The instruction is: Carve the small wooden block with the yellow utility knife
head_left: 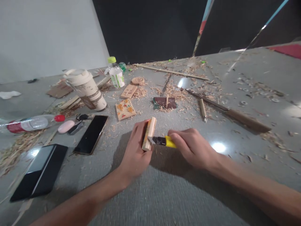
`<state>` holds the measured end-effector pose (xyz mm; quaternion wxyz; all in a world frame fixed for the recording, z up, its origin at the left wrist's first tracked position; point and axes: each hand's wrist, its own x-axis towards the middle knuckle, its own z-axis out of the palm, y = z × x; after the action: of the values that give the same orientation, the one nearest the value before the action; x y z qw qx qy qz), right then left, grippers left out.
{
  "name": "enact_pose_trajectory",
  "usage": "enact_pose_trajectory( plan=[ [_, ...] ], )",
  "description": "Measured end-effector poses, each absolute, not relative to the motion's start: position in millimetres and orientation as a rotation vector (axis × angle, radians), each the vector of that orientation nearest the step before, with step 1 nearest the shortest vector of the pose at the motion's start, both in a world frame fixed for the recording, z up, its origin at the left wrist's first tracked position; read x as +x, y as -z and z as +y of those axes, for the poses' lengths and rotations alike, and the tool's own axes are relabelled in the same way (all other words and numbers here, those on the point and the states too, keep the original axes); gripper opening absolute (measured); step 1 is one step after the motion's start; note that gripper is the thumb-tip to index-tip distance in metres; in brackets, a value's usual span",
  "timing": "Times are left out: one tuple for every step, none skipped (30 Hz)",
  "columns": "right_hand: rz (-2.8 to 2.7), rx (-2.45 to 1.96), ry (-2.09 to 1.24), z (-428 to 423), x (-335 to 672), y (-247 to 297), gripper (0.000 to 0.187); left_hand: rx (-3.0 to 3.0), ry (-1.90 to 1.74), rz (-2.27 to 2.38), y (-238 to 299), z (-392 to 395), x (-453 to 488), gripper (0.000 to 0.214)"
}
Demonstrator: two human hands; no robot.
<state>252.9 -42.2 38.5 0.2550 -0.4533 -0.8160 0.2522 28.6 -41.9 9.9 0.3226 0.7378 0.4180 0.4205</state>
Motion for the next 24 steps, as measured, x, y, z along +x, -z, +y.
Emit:
enact_pose_trajectory(
  plan=[
    [-2.237, -1.210, -0.715, -43.9, 252.3, -39.6, 0.048, 1.937, -1.107, 1.084, -10.2, -42.1, 28.8, 0.062],
    [-2.254, -1.189, -0.739, -45.3, 251.8, -41.0, 0.048, 1.940, -1.107, 1.071, -10.7, -42.3, 29.0, 0.061],
    [-2.270, -1.173, -0.757, -46.5, 251.4, -42.6, 0.047, 1.948, -1.106, 1.061, -11.2, -42.5, 29.2, 0.061],
    [-2.285, -1.162, -0.766, -47.4, 251.2, -44.1, 0.047, 1.957, -1.103, 1.055, -11.7, -42.6, 29.4, 0.062],
    [-2.298, -1.157, -0.763, -48.1, 251.2, -45.2, 0.046, 1.966, -1.096, 1.052, -12.1, -42.7, 29.5, 0.062],
    [-2.308, -1.158, -0.747, -48.4, 251.6, -45.7, 0.046, 1.973, -1.089, 1.052, -12.5, -42.8, 29.6, 0.063],
    [-2.317, -1.163, -0.724, -48.3, 252.5, -45.6, 0.046, 1.980, -1.080, 1.053, -12.6, -43.0, 29.6, 0.065],
    [-2.326, -1.167, -0.691, -47.6, 253.9, -44.8, 0.045, 1.988, -1.073, 1.057, -12.7, -43.4, 29.6, 0.066],
    [-2.333, -1.164, -0.647, -46.3, 255.8, -43.4, 0.045, 1.994, -1.066, 1.064, -12.5, -43.9, 29.7, 0.067],
    [-2.341, -1.153, -0.591, -44.5, 258.1, -41.4, 0.045, 2.001, -1.064, 1.074, -12.3, -44.6, 29.8, 0.067],
    [-2.337, -1.150, -0.520, -42.0, 260.7, -39.2, 0.044, 2.005, -1.061, 1.089, -12.0, -45.4, 30.0, 0.066],
    [-2.329, -1.151, -0.447, -39.1, 263.3, -37.0, 0.044, 2.009, -1.056, 1.104, -11.6, -46.2, 30.3, 0.066],
    [-2.319, -1.158, -0.379, -36.0, 265.6, -35.1, 0.044, 2.011, -1.049, 1.118, -11.2, -46.9, 30.6, 0.067],
    [-2.299, -1.180, -0.322, -33.1, 267.2, -33.5, 0.044, 2.008, -1.042, 1.133, -10.7, -47.3, 31.0, 0.067],
    [-2.283, -1.204, -0.286, -30.5, 267.9, -32.4, 0.044, 2.000, -1.042, 1.148, -10.3, -47.2, 31.2, 0.067],
    [-2.264, -1.229, -0.262, -28.4, 267.6, -31.8, 0.045, 1.988, -1.047, 1.161, -9.8, -46.7, 31.5, 0.067],
    [-2.251, -1.249, -0.250, -26.9, 266.3, -31.6, 0.046, 1.975, -1.059, 1.172, -9.4, -45.9, 31.6, 0.067],
    [-2.246, -1.263, -0.245, -26.0, 264.4, -31.6, 0.047, 1.962, -1.078, 1.181, -9.2, -44.8, 31.6, 0.067],
    [-2.238, -1.277, -0.237, -25.2, 262.3, -31.7, 0.048, 1.949, -1.093, 1.189, -9.3, -43.9, 31.5, 0.066],
    [-2.240, -1.282, -0.234, -24.3, 260.8, -31.7, 0.048, 1.940, -1.098, 1.192, -9.8, -43.4, 31.4, 0.066],
    [-2.243, -1.290, -0.237, -22.6, 260.3, -31.7, 0.049, 1.935, -1.100, 1.194, -10.7, -43.7, 31.2, 0.066],
    [-2.230, -1.320, -0.244, -19.9, 261.4, -31.6, 0.050, 1.932, -1.097, 1.197, -12.1, -45.0, 31.1, 0.065],
    [-2.192, -1.384, -0.255, -15.9, 264.3, -31.4, 0.050, 1.937, -1.084, 1.196, -13.8, -47.4, 31.1, 0.064],
    [-2.129, -1.474, -0.268, -10.7, 268.8, -31.2, 0.052, 1.949, -1.072, 1.189, -15.7, -50.7, 31.4, 0.064]
  ],
)
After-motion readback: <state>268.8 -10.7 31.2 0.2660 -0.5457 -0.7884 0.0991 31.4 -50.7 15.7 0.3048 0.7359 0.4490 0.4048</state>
